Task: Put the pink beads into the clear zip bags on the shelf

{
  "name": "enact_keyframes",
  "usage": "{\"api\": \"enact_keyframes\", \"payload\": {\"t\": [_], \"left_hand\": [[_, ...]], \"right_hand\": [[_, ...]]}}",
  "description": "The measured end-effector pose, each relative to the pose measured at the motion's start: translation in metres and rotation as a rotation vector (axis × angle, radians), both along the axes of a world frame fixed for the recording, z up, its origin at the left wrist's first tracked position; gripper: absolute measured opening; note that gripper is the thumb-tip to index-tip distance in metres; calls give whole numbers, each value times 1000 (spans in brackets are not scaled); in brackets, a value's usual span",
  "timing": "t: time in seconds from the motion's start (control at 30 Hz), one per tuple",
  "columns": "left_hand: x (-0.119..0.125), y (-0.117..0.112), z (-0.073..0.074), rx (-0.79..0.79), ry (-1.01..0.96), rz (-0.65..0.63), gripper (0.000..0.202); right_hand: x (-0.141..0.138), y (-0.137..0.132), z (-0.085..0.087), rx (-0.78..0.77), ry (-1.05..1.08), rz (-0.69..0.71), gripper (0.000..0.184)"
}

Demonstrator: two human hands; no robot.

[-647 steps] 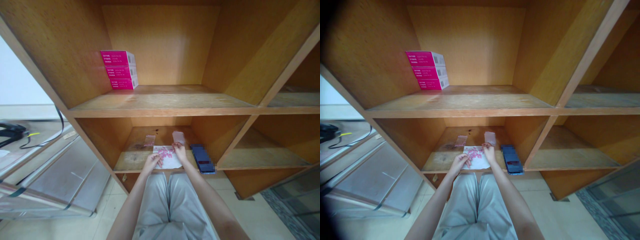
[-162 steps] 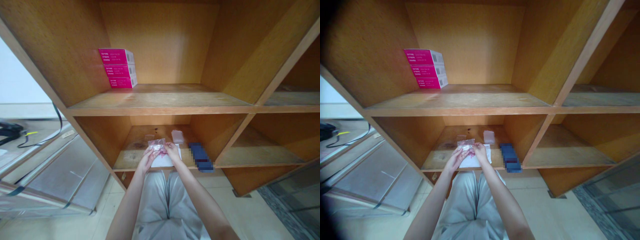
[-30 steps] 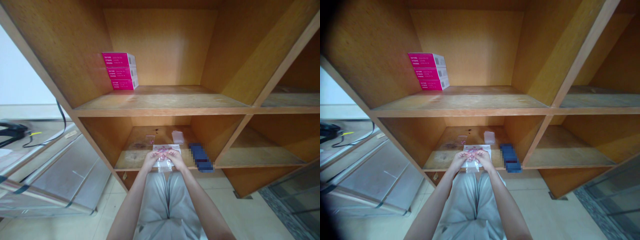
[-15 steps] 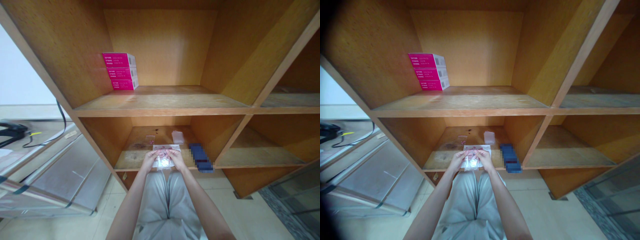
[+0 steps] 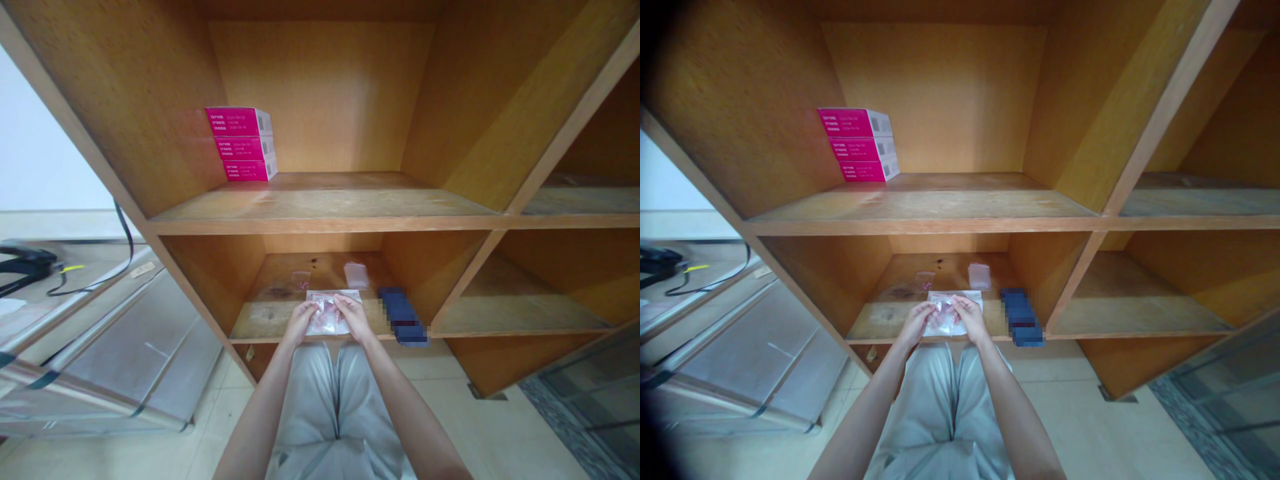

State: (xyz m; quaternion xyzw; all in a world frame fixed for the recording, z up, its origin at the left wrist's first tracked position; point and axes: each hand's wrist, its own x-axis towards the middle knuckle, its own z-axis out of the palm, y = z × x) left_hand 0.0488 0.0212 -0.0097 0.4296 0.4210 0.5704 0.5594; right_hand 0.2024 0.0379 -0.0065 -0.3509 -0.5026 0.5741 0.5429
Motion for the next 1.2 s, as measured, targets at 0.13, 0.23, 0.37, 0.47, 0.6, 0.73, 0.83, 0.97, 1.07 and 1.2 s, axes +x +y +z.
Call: {"api": "enact_keyframes", "payload": {"t": [0.13,0.23,0.37,0.47,0.6,0.73,0.83,0.97,1.07,1.2], "left_hand": [[3,-1,6,-37,17,-10,33],[5,-1,7,-27,36,8,38],[4,0,6,-17,70,6,43],[5,-1,7,-11,77,9,42],[6,-3,12,-12,84,9,39],[6,-4,15,-16,69,-9,39],[6,-4,15,-24,28,-4,38],[6,-4,13,-36,-57,22,35],[5,-4,13,-47,-92,47,37],[5,-3,14,-71,-111,47,42]], "right_hand": [[0,-2,3,41,89,-44,25],[0,-4,5,65,80,-42,21],[1,-5,7,63,-10,-57,24],[1,-5,6,53,-35,-60,30],[1,-5,4,38,-20,-52,28],[1,-5,3,31,-8,-29,26],[1,-5,3,29,-8,-18,28],[1,-5,2,11,4,-18,28],[1,-3,1,4,8,-31,28],[1,-3,1,-7,26,-41,28]]}}
